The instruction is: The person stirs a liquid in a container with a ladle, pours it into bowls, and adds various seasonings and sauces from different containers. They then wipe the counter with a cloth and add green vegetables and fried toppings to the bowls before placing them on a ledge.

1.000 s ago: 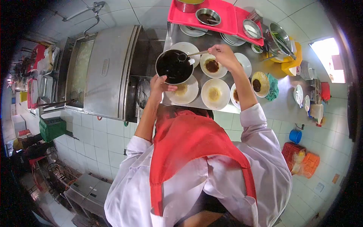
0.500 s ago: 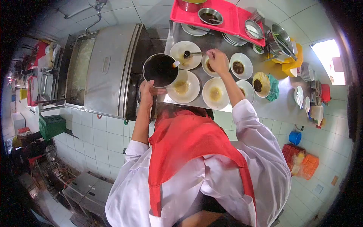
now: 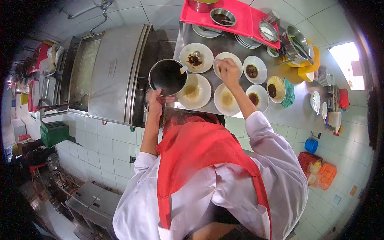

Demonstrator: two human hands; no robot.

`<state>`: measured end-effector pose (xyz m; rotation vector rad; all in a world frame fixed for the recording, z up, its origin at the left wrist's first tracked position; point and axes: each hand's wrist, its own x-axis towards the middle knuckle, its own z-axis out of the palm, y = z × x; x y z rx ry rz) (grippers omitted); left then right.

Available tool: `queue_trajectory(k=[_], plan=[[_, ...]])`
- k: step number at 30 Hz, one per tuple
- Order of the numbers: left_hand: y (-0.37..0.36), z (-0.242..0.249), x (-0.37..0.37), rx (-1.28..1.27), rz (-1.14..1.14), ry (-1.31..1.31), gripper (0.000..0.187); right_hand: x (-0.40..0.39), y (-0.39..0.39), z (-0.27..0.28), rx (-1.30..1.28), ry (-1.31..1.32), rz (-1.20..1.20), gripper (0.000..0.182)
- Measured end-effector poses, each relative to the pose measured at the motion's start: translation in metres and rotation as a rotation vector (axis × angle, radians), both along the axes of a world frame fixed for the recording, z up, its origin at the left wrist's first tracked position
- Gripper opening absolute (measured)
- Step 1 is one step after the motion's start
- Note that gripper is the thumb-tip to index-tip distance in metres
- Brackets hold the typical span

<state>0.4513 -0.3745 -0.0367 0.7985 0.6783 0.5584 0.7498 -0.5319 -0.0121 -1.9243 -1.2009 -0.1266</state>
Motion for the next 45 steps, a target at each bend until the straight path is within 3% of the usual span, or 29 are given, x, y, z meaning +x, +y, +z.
queue_trajectory(k=[1, 3, 6, 9, 16, 18, 22, 24, 27, 31, 36, 37, 39, 45], plan=[[0.000, 0.003, 0.000, -0.001, 0.004, 0.000, 0.046, 0.000, 0.003, 0.008, -0.001, 0.000, 0.004, 0.014], [-0.002, 0.010, 0.005, -0.002, -0.013, 0.009, 0.048, -0.004, 0.014, 0.028, 0.157, 0.521, -0.022, 0.014], [-0.002, 0.003, 0.009, -0.020, -0.016, 0.006, 0.049, -0.018, 0.031, 0.064, 0.212, 0.588, 0.071, 0.015], [-0.010, 0.015, 0.013, 0.012, -0.028, 0.026, 0.049, -0.026, 0.046, 0.067, 0.139, 0.630, 0.198, 0.015], [-0.016, 0.019, 0.023, 0.083, -0.098, 0.030, 0.052, -0.034, 0.070, 0.059, -0.061, 0.631, 0.223, 0.018], [-0.018, 0.022, 0.024, 0.102, -0.092, 0.043, 0.052, -0.032, 0.070, 0.056, -0.249, 0.427, 0.189, 0.027], [-0.017, 0.023, 0.028, 0.095, -0.116, 0.012, 0.049, -0.050, 0.060, 0.078, -0.267, 0.331, 0.205, 0.039], [-0.020, 0.024, 0.029, 0.099, -0.107, 0.021, 0.049, -0.057, 0.052, 0.094, -0.419, 0.301, 0.182, 0.049], [-0.020, 0.019, 0.031, 0.072, -0.078, 0.007, 0.043, -0.060, 0.049, 0.091, -0.310, 0.211, 0.169, 0.050], [-0.019, 0.022, 0.034, 0.056, -0.084, -0.010, 0.038, -0.070, 0.047, 0.107, -0.219, 0.341, 0.126, 0.045], [-0.020, 0.023, 0.036, 0.079, -0.087, 0.001, 0.035, -0.078, 0.049, 0.116, -0.289, 0.212, 0.288, 0.017], [-0.019, 0.021, 0.037, 0.078, -0.099, 0.001, 0.035, -0.078, 0.048, 0.116, -0.288, 0.213, 0.285, 0.017], [-0.020, 0.019, 0.038, 0.079, -0.112, 0.001, 0.036, -0.079, 0.048, 0.117, -0.579, 0.068, 0.329, 0.016], [-0.021, 0.022, 0.042, 0.037, -0.050, -0.062, 0.034, -0.074, 0.041, 0.148, -0.545, 0.113, 0.277, 0.019]])
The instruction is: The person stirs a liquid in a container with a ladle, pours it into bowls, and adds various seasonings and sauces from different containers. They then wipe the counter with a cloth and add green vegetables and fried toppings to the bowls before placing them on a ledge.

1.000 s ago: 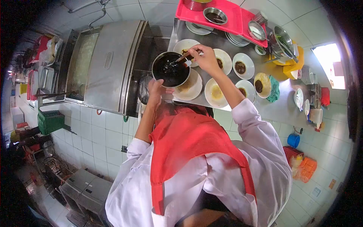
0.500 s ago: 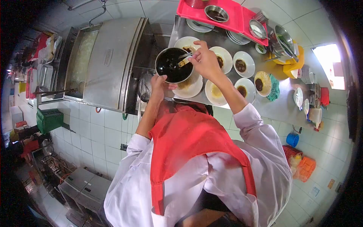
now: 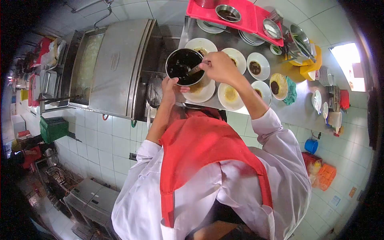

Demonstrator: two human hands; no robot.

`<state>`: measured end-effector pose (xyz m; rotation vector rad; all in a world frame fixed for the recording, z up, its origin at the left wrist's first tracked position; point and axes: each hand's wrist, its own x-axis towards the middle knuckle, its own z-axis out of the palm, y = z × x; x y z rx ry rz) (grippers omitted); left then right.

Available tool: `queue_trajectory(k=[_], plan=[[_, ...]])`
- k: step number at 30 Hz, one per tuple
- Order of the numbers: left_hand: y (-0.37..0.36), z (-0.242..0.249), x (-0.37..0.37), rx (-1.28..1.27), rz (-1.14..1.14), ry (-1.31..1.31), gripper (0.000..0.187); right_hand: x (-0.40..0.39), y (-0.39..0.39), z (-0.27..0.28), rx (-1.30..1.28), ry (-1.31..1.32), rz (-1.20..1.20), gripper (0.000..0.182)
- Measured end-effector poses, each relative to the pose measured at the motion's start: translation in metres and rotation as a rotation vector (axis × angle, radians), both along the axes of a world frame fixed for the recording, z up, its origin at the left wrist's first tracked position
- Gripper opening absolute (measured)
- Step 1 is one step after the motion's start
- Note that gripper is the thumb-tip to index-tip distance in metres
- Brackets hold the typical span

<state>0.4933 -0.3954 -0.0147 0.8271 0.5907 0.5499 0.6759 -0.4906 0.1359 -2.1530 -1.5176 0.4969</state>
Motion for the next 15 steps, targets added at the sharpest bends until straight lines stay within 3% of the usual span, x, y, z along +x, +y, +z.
queue_trajectory(k=[15], plan=[[0.023, -0.023, -0.011, 0.086, 0.012, 0.144, 0.041, 0.029, -0.059, -0.004, -0.008, 0.199, -0.241, 0.025]])
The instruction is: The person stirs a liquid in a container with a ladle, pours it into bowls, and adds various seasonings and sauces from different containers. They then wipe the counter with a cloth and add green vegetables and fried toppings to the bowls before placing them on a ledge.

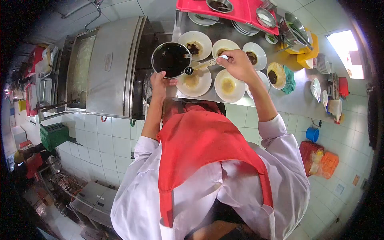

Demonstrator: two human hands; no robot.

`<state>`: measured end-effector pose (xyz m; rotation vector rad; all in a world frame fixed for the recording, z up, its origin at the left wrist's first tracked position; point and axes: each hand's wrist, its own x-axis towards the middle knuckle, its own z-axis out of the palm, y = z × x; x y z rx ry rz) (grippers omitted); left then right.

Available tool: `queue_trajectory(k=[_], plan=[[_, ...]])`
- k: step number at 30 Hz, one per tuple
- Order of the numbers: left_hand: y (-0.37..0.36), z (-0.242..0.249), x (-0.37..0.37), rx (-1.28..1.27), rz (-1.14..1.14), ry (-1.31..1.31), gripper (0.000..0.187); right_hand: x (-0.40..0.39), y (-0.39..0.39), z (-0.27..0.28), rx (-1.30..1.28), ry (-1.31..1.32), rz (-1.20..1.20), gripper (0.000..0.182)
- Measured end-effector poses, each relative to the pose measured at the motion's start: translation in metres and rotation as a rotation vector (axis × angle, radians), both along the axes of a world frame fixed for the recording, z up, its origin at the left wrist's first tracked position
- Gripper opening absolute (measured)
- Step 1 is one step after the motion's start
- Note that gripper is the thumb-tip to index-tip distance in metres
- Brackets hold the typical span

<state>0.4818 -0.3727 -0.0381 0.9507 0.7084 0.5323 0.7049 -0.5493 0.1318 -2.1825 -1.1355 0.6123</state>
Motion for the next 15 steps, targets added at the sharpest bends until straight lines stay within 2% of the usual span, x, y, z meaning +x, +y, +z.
queue_trajectory(k=[2, 5, 7, 10, 12, 14, 15], plan=[[0.004, -0.001, 0.001, -0.091, 0.044, -0.083, 0.044, -0.004, -0.009, -0.011, 0.043, -0.022, -0.019, 0.024], [0.013, -0.010, -0.001, -0.056, -0.002, -0.053, 0.042, -0.009, -0.021, -0.034, -0.037, 0.008, -0.087, 0.022], [0.012, -0.007, -0.001, -0.012, -0.014, -0.012, 0.044, -0.012, -0.032, -0.068, 0.195, -0.047, -0.081, 0.017], [0.015, -0.012, 0.001, -0.020, -0.020, -0.009, 0.044, -0.025, -0.043, -0.089, 0.296, -0.186, -0.001, 0.014], [0.017, -0.016, 0.003, -0.112, 0.025, -0.059, 0.041, -0.038, -0.050, -0.100, 0.279, -0.150, -0.035, 0.011], [0.016, -0.016, 0.007, -0.135, 0.004, -0.049, 0.040, -0.047, -0.059, -0.119, 0.227, -0.462, 0.047, 0.007], [0.016, -0.015, 0.009, -0.137, -0.004, -0.047, 0.040, -0.050, -0.061, -0.126, 0.316, -0.530, 0.069, 0.008]])
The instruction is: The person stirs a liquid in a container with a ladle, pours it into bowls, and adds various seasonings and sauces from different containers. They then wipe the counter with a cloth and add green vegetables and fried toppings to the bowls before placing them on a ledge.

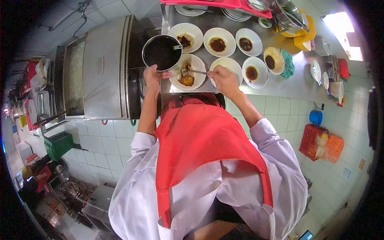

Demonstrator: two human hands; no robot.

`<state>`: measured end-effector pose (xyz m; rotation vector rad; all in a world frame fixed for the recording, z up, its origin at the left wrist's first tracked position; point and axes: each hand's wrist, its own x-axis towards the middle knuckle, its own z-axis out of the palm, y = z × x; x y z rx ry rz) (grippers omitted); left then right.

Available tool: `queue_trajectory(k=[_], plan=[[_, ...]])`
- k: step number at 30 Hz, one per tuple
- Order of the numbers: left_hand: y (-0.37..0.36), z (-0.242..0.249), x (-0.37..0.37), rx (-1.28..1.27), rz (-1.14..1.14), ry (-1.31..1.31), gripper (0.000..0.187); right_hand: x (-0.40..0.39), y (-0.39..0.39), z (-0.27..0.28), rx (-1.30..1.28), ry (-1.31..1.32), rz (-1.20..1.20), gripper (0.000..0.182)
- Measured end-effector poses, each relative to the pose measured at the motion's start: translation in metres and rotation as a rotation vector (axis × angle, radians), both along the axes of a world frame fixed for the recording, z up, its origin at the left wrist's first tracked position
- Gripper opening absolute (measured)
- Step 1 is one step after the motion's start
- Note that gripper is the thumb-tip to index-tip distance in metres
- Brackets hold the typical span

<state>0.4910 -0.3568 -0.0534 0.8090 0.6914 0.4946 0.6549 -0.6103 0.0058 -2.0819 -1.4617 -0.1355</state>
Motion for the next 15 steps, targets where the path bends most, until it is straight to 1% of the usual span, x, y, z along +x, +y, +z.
queue_trajectory(k=[3, 4, 5, 6, 7, 9, 11, 12, 13, 15], plan=[[-0.002, 0.004, 0.007, -0.012, -0.048, -0.024, 0.039, -0.012, -0.009, 0.000, -0.022, -0.067, -0.025, 0.010], [-0.002, 0.003, 0.009, 0.037, -0.063, 0.007, 0.041, -0.012, -0.011, 0.002, -0.021, -0.067, -0.032, 0.010], [-0.003, 0.002, 0.011, 0.085, -0.078, 0.038, 0.045, -0.011, -0.014, 0.006, 0.027, -0.011, -0.044, 0.010], [-0.003, 0.001, 0.013, 0.084, -0.088, 0.039, 0.045, -0.010, -0.018, 0.009, 0.075, 0.044, -0.056, 0.010], [-0.002, 0.000, 0.017, 0.095, -0.126, 0.028, 0.044, -0.010, -0.020, 0.018, 0.074, 0.044, -0.067, 0.010], [-0.004, 0.002, 0.024, 0.107, -0.179, 0.016, 0.044, -0.008, -0.021, 0.047, 0.228, 0.256, -0.175, 0.008], [-0.012, 0.011, 0.034, 0.045, -0.163, -0.052, 0.037, -0.005, -0.017, 0.077, 0.240, 0.271, -0.217, 0.007], [-0.014, 0.008, 0.038, 0.045, -0.182, -0.053, 0.037, -0.003, -0.015, 0.087, 0.238, 0.310, -0.269, 0.006], [-0.017, 0.005, 0.043, 0.006, -0.203, -0.043, 0.037, -0.002, -0.013, 0.094, 0.238, 0.350, -0.320, 0.007], [-0.022, 0.000, 0.052, -0.032, -0.247, -0.031, 0.037, 0.005, -0.011, 0.100, 0.245, 0.327, -0.357, 0.009]])
